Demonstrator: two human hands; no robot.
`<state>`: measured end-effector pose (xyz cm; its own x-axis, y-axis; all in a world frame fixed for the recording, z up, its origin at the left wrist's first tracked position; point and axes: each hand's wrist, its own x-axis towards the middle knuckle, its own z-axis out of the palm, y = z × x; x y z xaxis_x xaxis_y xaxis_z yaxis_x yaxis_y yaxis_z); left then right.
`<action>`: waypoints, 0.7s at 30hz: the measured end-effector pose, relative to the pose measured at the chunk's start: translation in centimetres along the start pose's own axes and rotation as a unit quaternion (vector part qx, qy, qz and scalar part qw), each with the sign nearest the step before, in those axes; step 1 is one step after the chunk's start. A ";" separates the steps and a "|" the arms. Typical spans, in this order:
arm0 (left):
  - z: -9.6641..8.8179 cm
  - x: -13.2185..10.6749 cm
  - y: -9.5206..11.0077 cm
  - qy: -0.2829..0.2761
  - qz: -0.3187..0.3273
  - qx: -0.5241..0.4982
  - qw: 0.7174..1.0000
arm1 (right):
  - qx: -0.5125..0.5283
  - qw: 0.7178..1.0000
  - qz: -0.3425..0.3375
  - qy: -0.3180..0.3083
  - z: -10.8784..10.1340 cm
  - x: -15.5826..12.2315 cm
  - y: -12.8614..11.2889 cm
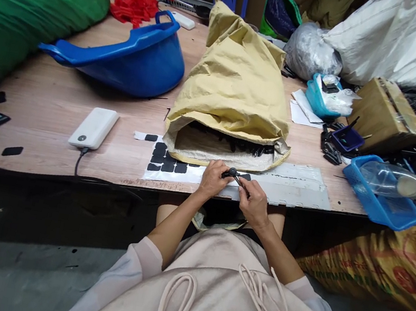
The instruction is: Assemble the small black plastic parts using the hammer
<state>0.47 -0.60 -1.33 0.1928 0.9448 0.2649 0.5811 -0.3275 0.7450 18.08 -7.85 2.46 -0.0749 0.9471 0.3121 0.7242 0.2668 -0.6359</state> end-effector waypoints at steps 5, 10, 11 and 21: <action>0.1 0.0 0.1 -0.005 -0.006 -0.001 1.000 | 0.037 0.998 0.011 0.048 -1.6 0.4 0.2; -0.1 0.1 0.6 -0.012 -0.021 0.015 1.000 | 0.058 0.996 0.019 0.061 -2.0 0.4 0.5; -0.2 0.1 0.7 -0.016 -0.023 0.018 0.999 | 0.059 0.996 0.017 0.057 -1.8 0.3 0.6; -0.6 -0.2 0.3 -0.022 -0.016 0.033 0.999 | 0.010 0.999 0.029 0.037 -0.5 0.0 0.9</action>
<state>0.09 -0.88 -0.82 0.2062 0.9549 0.2139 0.6388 -0.2969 0.7098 19.12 -7.68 2.26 0.0178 0.9454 0.3256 0.7115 0.2168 -0.6684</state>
